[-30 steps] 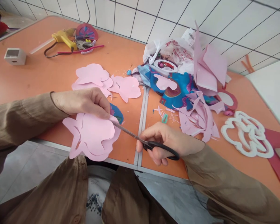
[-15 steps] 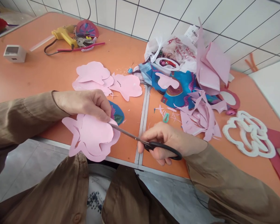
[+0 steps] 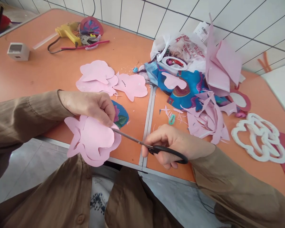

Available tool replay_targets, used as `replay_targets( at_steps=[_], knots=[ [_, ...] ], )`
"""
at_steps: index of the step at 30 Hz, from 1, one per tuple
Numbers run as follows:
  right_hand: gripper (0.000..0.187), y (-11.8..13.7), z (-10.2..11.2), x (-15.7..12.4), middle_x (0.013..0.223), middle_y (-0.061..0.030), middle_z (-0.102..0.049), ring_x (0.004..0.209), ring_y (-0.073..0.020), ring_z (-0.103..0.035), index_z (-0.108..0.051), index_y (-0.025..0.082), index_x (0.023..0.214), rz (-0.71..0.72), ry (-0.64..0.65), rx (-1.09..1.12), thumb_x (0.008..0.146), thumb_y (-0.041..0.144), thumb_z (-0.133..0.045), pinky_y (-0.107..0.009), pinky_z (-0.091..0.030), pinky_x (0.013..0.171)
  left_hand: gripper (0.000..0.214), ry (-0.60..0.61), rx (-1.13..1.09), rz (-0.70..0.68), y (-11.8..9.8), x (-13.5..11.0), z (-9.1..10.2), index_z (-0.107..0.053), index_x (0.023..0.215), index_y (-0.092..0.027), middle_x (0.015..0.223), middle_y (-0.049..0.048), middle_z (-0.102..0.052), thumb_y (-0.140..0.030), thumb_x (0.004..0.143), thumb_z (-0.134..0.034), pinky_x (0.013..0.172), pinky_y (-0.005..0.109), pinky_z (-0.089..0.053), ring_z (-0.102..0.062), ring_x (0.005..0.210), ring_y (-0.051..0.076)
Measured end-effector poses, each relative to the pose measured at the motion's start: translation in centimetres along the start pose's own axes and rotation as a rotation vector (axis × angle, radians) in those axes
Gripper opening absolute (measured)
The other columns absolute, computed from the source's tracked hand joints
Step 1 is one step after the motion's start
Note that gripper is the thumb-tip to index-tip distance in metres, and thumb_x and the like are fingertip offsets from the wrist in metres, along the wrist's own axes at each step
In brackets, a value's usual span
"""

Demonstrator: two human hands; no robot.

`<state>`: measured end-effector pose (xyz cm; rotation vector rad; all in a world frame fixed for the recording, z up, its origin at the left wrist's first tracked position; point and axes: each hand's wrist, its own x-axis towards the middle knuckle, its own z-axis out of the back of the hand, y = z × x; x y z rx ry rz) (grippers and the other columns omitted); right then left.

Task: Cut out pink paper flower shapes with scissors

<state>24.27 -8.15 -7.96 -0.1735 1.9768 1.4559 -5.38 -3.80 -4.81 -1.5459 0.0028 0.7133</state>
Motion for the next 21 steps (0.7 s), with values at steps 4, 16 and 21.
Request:
replay_targets(
  at_steps=[4,16,21],
  knots=[
    [0.060,0.0,0.0,0.1,0.047,0.0004,-0.061,0.033,-0.0087,-0.050,-0.068,0.012,0.091,-0.013,-0.005,-0.007,0.060,0.061,-0.082,-0.016,-0.036,0.033,0.026,0.033,0.004,-0.011,0.0,0.0,0.0,-0.060,0.048,-0.015,0.042,-0.0013,-0.049,-0.017,0.071,-0.070,0.038,0.021,-0.026,-0.039,0.040,0.007],
    [0.055,0.4,-0.3,0.2,0.049,0.0017,-0.060,0.036,-0.0096,-0.053,-0.068,0.013,0.092,-0.014,0.035,-0.022,0.060,0.055,-0.084,-0.016,-0.037,0.036,0.026,0.056,0.007,-0.012,0.0,0.1,0.0,-0.059,0.046,-0.017,0.044,-0.0005,-0.049,-0.020,0.068,-0.073,0.040,0.026,-0.026,-0.038,0.042,0.009],
    [0.044,1.4,-0.6,0.3,0.050,0.0028,-0.060,0.039,-0.0088,-0.054,-0.067,0.013,0.088,-0.051,0.031,-0.084,0.061,0.042,-0.084,-0.017,-0.039,0.041,0.026,0.061,-0.002,0.002,0.0,0.2,-0.1,-0.059,0.047,-0.016,0.044,-0.0006,-0.048,-0.021,0.068,-0.073,0.039,0.025,-0.025,-0.037,0.040,0.008]
  ],
)
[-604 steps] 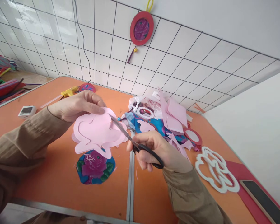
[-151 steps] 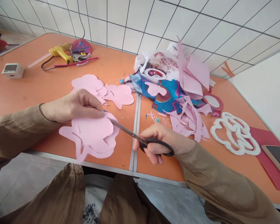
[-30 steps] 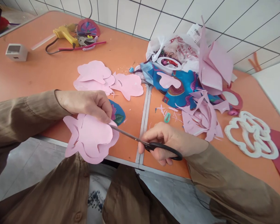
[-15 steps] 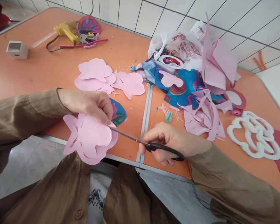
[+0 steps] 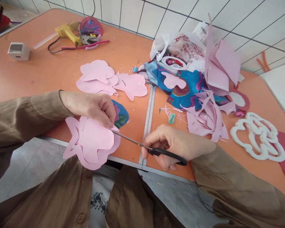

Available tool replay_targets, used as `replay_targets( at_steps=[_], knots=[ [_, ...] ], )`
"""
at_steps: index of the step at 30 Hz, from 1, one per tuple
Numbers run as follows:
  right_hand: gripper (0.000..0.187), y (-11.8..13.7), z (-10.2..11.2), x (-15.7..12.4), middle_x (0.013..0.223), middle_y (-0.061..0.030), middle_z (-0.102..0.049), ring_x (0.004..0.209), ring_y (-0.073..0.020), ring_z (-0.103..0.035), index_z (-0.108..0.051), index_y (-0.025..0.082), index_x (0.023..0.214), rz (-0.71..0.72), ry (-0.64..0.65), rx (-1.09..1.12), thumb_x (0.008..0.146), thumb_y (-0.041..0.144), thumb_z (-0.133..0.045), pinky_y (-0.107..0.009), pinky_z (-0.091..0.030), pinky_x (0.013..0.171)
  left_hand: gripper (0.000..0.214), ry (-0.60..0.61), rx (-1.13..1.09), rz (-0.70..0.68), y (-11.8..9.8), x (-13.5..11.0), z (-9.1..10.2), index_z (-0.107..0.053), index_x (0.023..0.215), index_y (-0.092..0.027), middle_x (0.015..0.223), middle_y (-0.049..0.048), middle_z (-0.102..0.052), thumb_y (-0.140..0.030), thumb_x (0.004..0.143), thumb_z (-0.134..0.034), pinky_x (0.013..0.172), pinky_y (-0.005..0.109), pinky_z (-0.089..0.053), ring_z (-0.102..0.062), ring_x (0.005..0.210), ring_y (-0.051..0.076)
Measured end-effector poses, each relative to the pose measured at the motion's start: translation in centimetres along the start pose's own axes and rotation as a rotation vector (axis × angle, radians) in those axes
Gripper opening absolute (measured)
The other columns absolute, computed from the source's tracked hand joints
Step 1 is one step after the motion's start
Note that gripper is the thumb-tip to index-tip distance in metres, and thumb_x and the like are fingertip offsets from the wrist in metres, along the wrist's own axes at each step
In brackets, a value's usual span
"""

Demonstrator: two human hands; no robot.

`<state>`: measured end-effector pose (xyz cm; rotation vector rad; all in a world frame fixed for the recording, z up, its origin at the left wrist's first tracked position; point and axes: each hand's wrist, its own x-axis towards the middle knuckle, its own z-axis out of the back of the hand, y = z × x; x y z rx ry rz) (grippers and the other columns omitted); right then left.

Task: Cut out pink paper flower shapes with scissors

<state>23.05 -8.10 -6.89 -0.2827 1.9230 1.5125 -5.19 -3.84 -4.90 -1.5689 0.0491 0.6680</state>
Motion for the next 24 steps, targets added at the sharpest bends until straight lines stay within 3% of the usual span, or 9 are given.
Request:
replay_targets(
  at_steps=[6,11,15,24],
  knots=[
    [0.045,0.5,0.1,-0.2,0.047,0.0047,-0.058,0.041,-0.0095,-0.054,-0.066,0.014,0.087,-0.012,0.045,-0.015,0.060,0.044,-0.086,-0.018,-0.038,0.042,0.027,0.009,-0.002,-0.005,0.2,0.0,0.0,-0.060,0.048,-0.016,0.044,-0.0011,-0.047,-0.023,0.072,-0.071,0.037,0.023,-0.023,-0.038,0.040,0.007],
    [0.060,-0.2,0.6,-0.2,0.053,0.0016,-0.063,0.039,-0.0080,-0.054,-0.065,0.014,0.090,0.018,0.080,0.025,0.060,0.063,-0.082,-0.017,-0.040,0.039,0.026,0.017,-0.022,0.009,0.2,0.1,-0.1,-0.060,0.048,-0.016,0.044,-0.0014,-0.047,-0.021,0.071,-0.071,0.037,0.023,-0.024,-0.037,0.040,0.007],
    [0.071,-0.4,0.9,0.0,0.056,-0.0010,-0.066,0.041,-0.0102,-0.059,-0.066,0.014,0.091,-0.036,0.074,0.009,0.055,0.075,-0.076,-0.017,-0.040,0.038,0.021,0.032,-0.043,0.024,0.3,0.2,-0.1,-0.063,0.050,-0.016,0.045,-0.0015,-0.048,-0.020,0.069,-0.071,0.037,0.023,-0.024,-0.038,0.040,0.007],
    [0.070,-0.8,1.2,0.1,0.053,-0.0004,-0.066,0.039,-0.0099,-0.058,-0.067,0.015,0.091,-0.034,0.091,0.027,0.054,0.074,-0.078,-0.017,-0.040,0.038,0.022,0.017,-0.037,0.016,0.3,0.2,0.1,-0.063,0.050,-0.016,0.045,-0.0011,-0.049,-0.022,0.070,-0.072,0.037,0.022,-0.026,-0.039,0.040,0.007]
  ],
)
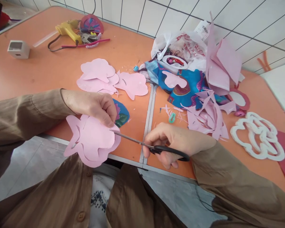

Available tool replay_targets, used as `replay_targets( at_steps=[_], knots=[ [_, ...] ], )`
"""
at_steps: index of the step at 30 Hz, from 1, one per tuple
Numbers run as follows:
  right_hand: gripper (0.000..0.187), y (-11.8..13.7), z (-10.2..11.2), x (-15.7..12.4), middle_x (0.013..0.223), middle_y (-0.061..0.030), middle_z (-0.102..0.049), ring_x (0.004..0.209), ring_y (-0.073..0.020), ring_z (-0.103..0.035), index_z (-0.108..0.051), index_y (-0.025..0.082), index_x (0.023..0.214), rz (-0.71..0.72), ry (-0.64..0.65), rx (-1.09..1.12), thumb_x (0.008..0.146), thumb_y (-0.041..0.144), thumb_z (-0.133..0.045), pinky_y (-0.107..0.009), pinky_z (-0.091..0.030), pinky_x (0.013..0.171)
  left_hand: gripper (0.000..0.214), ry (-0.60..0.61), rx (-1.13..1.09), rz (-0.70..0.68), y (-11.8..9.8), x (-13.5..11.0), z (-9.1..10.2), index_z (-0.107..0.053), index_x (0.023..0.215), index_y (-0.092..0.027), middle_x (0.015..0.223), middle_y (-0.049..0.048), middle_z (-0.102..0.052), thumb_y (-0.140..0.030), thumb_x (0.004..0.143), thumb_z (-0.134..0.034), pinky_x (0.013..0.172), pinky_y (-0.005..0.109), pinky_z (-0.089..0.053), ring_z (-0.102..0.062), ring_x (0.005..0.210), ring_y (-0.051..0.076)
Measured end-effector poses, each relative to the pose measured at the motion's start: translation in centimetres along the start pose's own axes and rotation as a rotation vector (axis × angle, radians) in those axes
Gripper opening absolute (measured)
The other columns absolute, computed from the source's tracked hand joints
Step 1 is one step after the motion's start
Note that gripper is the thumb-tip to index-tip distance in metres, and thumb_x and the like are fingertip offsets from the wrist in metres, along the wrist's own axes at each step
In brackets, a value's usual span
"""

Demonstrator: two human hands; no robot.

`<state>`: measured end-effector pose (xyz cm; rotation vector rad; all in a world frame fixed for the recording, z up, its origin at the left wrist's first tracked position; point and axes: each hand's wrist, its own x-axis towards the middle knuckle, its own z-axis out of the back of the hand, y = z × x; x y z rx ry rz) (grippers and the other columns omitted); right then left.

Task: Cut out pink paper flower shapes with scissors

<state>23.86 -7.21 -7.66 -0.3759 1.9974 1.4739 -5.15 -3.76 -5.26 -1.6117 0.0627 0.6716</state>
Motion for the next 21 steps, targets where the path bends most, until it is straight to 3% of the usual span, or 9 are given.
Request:
replay_targets(
  at_steps=[5,15,21],
  knots=[
    [0.072,-0.1,0.2,0.2,0.055,-0.0007,-0.066,0.038,-0.0103,-0.058,-0.066,0.014,0.093,0.024,0.025,0.036,0.054,0.073,-0.078,-0.017,-0.041,0.037,0.024,-0.006,0.011,0.016,-0.1,-0.1,0.0,-0.062,0.049,-0.015,0.046,-0.0010,-0.048,-0.021,0.071,-0.071,0.036,0.021,-0.025,-0.039,0.040,0.007],
    [0.074,0.9,-0.7,0.2,0.050,0.0006,-0.064,0.036,-0.0086,-0.055,-0.070,0.014,0.090,-0.001,-0.054,0.022,0.050,0.076,-0.077,-0.015,-0.038,0.035,0.026,0.074,-0.044,0.012,0.1,0.2,-0.4,-0.057,0.045,-0.016,0.043,-0.0027,-0.044,-0.015,0.070,-0.067,0.036,0.021,-0.024,-0.036,0.040,0.006],
    [0.071,1.5,-0.6,0.0,0.053,0.0010,-0.065,0.038,-0.0080,-0.056,-0.070,0.016,0.094,-0.004,-0.050,-0.024,0.056,0.076,-0.073,-0.016,-0.040,0.039,0.027,0.106,-0.111,0.029,0.1,0.1,-0.3,-0.056,0.045,-0.015,0.041,-0.0028,-0.045,-0.015,0.070,-0.068,0.036,0.020,-0.025,-0.035,0.038,0.006]
  ],
)
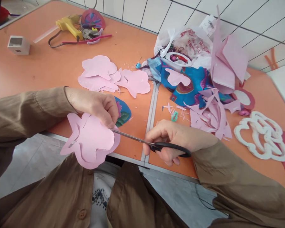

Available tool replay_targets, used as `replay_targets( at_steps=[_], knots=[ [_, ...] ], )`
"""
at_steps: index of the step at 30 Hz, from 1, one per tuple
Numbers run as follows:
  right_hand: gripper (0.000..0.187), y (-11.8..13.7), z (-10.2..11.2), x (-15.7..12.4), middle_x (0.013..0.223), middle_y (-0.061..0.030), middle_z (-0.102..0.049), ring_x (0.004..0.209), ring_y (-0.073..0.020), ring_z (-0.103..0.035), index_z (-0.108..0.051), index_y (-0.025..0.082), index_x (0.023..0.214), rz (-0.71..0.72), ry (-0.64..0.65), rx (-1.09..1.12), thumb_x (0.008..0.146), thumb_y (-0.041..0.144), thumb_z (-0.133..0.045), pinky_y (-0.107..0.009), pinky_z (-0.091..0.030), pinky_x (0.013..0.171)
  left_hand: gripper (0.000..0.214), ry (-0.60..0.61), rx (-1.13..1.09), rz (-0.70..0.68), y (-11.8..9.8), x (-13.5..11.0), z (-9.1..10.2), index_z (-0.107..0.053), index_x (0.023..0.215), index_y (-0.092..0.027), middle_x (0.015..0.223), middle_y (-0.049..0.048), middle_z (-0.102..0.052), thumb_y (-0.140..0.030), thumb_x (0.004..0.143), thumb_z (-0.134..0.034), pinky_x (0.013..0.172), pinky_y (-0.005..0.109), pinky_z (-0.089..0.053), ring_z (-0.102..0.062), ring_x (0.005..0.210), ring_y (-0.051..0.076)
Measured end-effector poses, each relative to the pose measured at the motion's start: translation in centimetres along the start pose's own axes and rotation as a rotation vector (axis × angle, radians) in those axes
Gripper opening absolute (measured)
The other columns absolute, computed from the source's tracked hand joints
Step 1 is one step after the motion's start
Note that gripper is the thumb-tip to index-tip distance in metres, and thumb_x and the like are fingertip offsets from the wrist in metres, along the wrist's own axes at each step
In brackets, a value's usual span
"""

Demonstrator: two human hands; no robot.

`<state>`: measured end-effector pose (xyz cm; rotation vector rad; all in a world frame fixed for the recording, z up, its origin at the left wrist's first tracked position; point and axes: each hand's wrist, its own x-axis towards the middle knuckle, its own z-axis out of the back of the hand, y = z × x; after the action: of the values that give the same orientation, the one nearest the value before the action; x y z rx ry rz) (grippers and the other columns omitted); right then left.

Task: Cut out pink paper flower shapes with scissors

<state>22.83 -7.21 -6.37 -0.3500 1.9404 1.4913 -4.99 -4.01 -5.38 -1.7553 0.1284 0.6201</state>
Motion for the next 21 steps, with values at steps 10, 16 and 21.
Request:
replay_targets(
  at_steps=[10,16,21],
  knots=[
    [0.072,-1.1,0.2,0.2,0.051,0.0021,-0.062,0.037,-0.0099,-0.057,-0.070,0.014,0.093,0.086,0.002,-0.037,0.058,0.078,-0.071,-0.017,-0.041,0.037,0.024,0.026,0.011,-0.001,0.1,0.0,0.2,-0.060,0.048,-0.015,0.043,-0.0016,-0.047,-0.017,0.070,-0.069,0.039,0.021,-0.032,-0.040,0.041,0.008],
    [0.072,-1.3,0.4,0.2,0.050,0.0021,-0.061,0.036,-0.0104,-0.056,-0.071,0.015,0.093,0.085,-0.001,-0.046,0.058,0.077,-0.073,-0.018,-0.039,0.037,0.025,0.022,0.012,0.002,0.1,0.1,0.2,-0.060,0.047,-0.016,0.043,-0.0015,-0.047,-0.017,0.068,-0.072,0.040,0.024,-0.030,-0.036,0.041,0.008],
    [0.071,-1.7,0.4,0.3,0.049,0.0022,-0.061,0.036,-0.0098,-0.055,-0.070,0.014,0.092,0.075,-0.003,-0.031,0.057,0.075,-0.075,-0.018,-0.039,0.036,0.026,0.022,0.017,-0.002,0.0,0.0,0.1,-0.059,0.046,-0.016,0.043,-0.0015,-0.047,-0.017,0.069,-0.070,0.040,0.024,-0.030,-0.035,0.042,0.008]
  ],
)
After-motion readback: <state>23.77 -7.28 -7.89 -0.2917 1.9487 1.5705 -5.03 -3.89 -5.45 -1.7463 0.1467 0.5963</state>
